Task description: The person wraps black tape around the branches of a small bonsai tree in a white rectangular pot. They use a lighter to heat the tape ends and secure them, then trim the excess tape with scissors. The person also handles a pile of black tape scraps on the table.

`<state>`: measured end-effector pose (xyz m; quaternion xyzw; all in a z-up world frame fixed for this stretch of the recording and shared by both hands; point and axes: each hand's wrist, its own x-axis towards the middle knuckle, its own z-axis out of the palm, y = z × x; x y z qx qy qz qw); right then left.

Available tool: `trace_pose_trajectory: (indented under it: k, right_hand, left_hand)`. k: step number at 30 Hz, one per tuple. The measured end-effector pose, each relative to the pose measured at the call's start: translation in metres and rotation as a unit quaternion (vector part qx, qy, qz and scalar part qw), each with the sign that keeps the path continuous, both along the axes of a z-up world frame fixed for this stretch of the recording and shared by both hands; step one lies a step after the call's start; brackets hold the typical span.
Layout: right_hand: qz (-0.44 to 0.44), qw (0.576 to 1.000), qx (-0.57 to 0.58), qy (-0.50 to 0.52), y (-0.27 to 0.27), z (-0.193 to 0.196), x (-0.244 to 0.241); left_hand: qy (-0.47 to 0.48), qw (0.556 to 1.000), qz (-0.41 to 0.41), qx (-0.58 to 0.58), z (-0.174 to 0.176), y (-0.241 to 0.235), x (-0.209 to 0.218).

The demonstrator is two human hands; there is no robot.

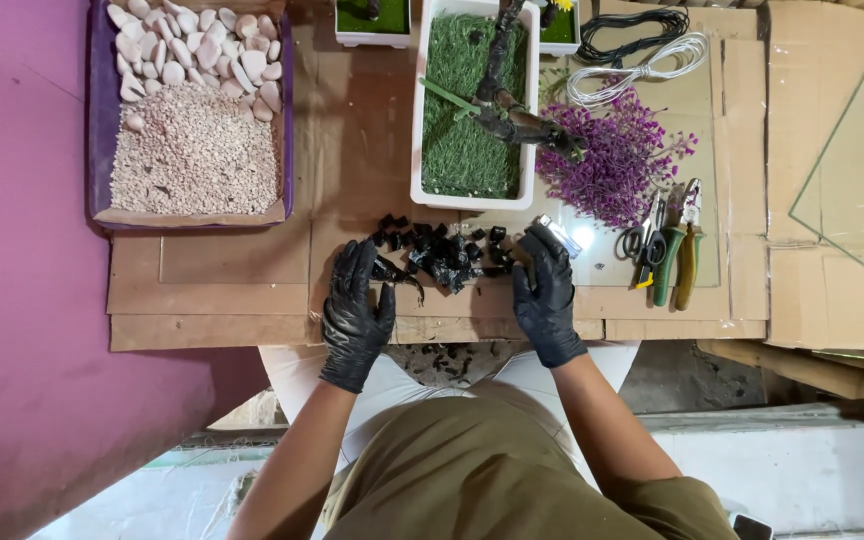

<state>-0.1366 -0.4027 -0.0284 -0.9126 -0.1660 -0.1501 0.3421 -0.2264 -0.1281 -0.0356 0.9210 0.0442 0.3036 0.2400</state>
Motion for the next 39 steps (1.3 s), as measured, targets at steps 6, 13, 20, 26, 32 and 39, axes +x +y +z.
trace_pose_trajectory:
  k: [6,13,20,26,32,39]
  right_hand:
    - [0.086,0.994,-0.006,-0.064,-0.005,-0.018,0.023]
    - [0.168,0.97,-0.1,-0.147,-0.001,-0.014,0.041]
    - [0.121,0.985,-0.037,-0.118,-0.007,-0.013,0.035]
    - [0.084,0.992,-0.047,-0.087,0.027,-0.01,0.046]
    - [0.043,0.987,-0.125,-0.09,0.055,-0.014,0.044]
    - [0.023,0.963,-0.25,-0.099,0.041,-0.039,0.055]
  left_hand:
    - [-0.041,0.999,0.001,-0.016,-0.009,-0.001,0.001]
    - [-0.057,0.998,-0.014,-0.024,-0.006,-0.002,-0.001]
    - [-0.043,0.999,-0.012,-0.019,-0.018,0.0,0.002]
    - [-0.049,0.998,-0.016,-0.022,-0.016,0.001,0.001]
    - [-0.051,0.998,-0.008,-0.027,-0.011,0.002,-0.001]
    - [-0.054,0.998,-0.004,-0.025,-0.012,-0.001,0.001]
